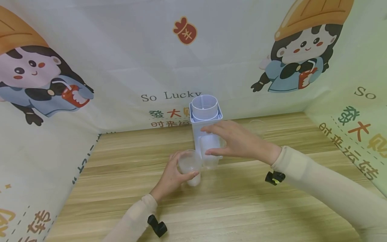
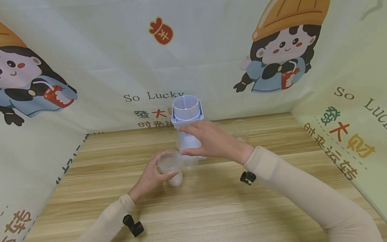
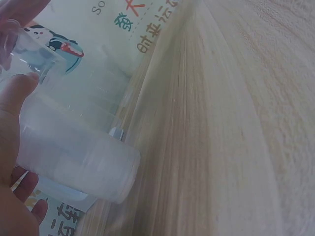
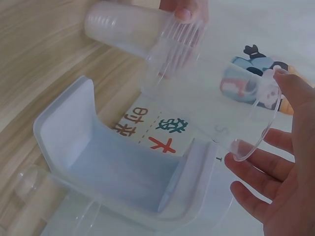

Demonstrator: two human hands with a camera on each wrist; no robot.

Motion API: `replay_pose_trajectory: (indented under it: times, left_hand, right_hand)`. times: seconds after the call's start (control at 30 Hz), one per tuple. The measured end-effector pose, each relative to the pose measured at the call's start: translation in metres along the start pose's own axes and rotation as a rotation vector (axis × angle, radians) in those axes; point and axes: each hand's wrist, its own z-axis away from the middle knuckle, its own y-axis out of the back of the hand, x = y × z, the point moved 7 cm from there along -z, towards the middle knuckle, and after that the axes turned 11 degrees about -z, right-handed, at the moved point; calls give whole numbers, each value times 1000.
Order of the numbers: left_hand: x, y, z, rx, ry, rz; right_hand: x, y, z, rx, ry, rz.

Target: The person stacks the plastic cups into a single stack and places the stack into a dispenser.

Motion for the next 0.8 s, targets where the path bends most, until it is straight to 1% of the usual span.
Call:
replay_pose_trajectory:
  times: [0.37, 0.8]
  left_hand:
    - [-1, 0, 0, -5, 7, 7]
    - [-1, 0, 0, -4, 9, 1]
  right_hand:
    - [-3, 9, -4, 34, 45, -4]
    - [-5, 16, -6, 39, 45, 2]
